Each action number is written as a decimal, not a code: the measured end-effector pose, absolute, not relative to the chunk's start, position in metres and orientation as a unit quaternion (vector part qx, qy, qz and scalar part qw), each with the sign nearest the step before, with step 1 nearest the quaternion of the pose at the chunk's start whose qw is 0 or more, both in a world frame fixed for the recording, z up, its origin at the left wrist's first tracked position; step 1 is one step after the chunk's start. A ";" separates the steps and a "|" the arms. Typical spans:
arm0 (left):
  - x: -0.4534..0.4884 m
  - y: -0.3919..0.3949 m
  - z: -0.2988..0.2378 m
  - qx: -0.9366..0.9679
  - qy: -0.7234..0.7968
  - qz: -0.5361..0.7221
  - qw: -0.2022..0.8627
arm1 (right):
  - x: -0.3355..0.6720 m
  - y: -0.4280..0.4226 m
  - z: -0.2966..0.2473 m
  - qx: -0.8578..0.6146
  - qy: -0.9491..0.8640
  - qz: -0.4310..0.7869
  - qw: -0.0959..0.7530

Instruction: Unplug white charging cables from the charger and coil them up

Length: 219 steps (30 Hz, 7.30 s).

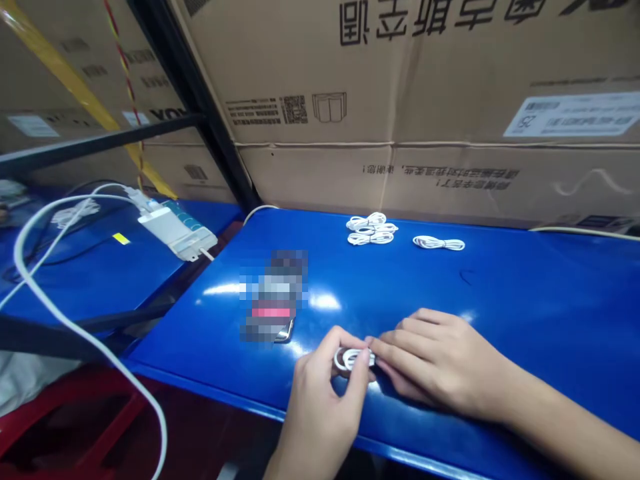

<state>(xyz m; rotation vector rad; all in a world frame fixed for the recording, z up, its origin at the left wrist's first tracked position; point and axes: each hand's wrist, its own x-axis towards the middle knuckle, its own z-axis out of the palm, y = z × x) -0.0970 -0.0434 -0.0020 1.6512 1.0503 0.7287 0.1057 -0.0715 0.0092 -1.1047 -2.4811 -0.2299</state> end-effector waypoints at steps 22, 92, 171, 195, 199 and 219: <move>-0.096 -0.046 -0.005 0.747 0.414 0.320 0.410 | 0.101 -0.076 0.018 -0.461 -0.862 -0.055 0.206; -0.094 -0.048 0.000 0.860 0.354 0.199 0.310 | 0.057 -0.158 -0.010 -0.656 -0.658 0.086 0.360; -0.070 -0.070 -0.001 0.898 0.345 0.172 0.210 | 0.067 -0.151 -0.033 -0.711 -0.405 0.256 0.515; -0.072 -0.061 -0.004 0.772 0.309 0.322 0.452 | 0.065 -0.163 -0.018 -0.681 -0.475 0.109 0.547; -0.079 -0.064 -0.005 0.798 0.216 0.332 0.454 | 0.064 -0.163 -0.019 -0.603 -0.571 0.102 0.548; -0.083 -0.072 -0.010 0.809 0.145 0.435 0.367 | 0.063 -0.172 -0.025 -0.593 -0.524 0.125 0.598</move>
